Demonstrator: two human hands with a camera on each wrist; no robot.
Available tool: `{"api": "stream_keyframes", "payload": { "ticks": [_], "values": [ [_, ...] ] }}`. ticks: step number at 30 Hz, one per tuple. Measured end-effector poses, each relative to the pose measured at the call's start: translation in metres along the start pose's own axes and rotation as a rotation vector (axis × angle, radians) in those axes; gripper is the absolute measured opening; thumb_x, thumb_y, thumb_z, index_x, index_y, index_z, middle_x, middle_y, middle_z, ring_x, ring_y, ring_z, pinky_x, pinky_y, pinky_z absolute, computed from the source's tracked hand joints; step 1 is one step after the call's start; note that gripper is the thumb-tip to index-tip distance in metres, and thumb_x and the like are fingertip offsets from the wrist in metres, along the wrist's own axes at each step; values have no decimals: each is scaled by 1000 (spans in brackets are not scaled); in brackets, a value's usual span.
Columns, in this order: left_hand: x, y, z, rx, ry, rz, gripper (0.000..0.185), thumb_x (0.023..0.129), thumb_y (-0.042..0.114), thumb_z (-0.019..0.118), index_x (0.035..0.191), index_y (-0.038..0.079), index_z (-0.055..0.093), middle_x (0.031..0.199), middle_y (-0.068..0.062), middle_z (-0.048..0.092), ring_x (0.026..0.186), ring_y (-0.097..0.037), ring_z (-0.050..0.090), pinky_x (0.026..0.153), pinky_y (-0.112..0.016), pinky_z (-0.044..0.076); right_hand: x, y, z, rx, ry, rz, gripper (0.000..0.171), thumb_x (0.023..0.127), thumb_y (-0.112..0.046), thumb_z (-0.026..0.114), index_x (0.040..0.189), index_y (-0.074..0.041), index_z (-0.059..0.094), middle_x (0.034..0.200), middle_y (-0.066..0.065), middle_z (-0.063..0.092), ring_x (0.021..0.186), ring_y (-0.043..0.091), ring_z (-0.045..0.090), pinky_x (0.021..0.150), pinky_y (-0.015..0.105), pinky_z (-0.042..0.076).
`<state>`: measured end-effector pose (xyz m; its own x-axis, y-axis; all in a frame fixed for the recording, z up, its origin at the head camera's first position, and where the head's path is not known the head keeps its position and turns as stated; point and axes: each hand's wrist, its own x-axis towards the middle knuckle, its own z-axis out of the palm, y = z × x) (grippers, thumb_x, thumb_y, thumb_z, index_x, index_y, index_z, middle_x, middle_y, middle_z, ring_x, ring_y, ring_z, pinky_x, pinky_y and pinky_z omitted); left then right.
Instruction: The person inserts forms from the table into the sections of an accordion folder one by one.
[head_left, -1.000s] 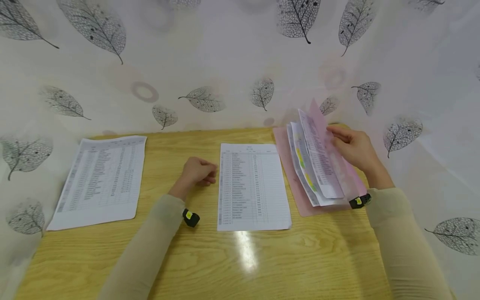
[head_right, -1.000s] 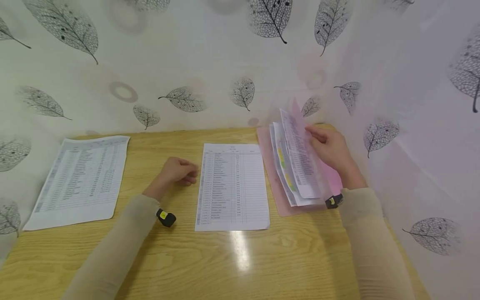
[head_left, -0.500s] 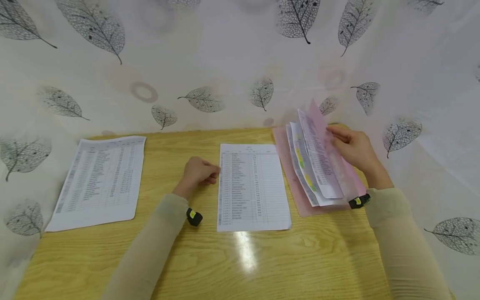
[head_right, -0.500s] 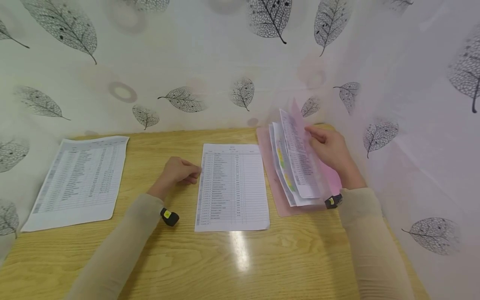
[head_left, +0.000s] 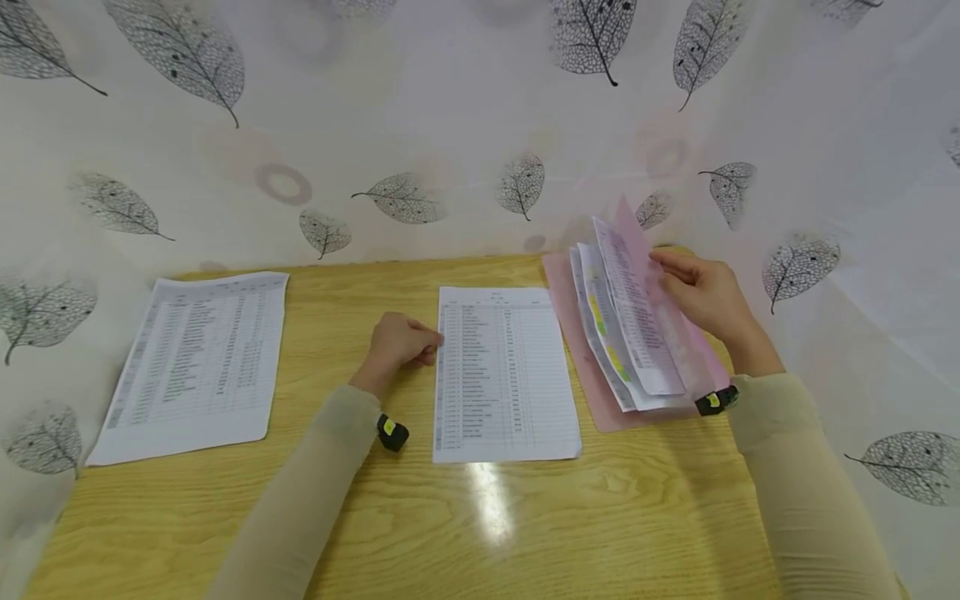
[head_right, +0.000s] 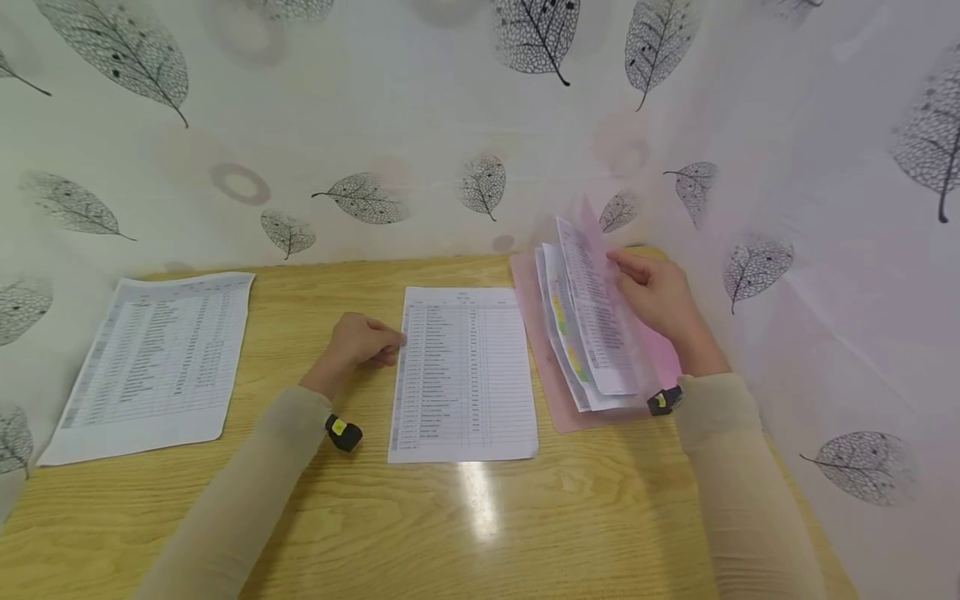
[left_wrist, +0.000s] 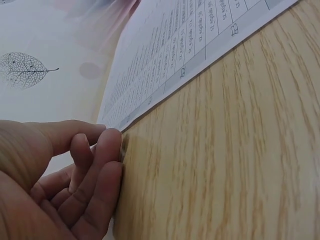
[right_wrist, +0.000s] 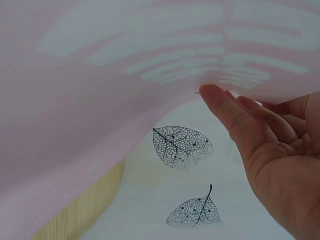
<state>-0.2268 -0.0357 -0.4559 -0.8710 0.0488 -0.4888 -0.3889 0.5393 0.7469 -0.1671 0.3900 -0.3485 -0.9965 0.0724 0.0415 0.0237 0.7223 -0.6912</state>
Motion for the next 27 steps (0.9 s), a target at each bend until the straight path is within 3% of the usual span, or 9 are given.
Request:
{"api": "stream_keyframes", "payload": {
  "ticks": [10,14,18,23,27],
  "values": [
    [4,-4,4,47,48,45,21,94,20,76,103,2,78,74,-4,75,60,-11,70,53,-20,55,1,0,0,-2,-1,10,44,107,-21,56,148,-8,61,150,19,60,99,-23,53,77,0,47],
    [9,-4,5,25,72,69,27,96,25,73,113,5,74,77,-5,75,62,-13,70,55,-22,55,1,-1,-1,-1,-1,4,43,107,-20,56,148,-7,61,149,20,61,98,-23,53,77,0,48],
    [25,-2,6,-123,72,77,31,96,21,68,121,3,71,73,-7,72,58,-14,70,56,-26,60,2,-3,-2,-9,15,-21,42,107,-20,57,146,-6,62,149,20,61,100,-22,54,78,0,47],
    [44,5,5,-332,26,22,38,97,15,61,129,-4,68,68,-5,67,54,-12,70,57,-26,63,3,1,1,5,43,-92,39,105,-12,58,143,-2,64,146,23,62,104,-22,55,80,-1,46],
    [49,9,3,-392,8,-11,38,99,15,62,129,-9,64,65,-2,66,52,-11,68,55,-24,62,3,0,3,15,28,-84,40,105,-11,58,143,-1,64,146,22,62,104,-21,55,81,-1,47]
  ]
}}
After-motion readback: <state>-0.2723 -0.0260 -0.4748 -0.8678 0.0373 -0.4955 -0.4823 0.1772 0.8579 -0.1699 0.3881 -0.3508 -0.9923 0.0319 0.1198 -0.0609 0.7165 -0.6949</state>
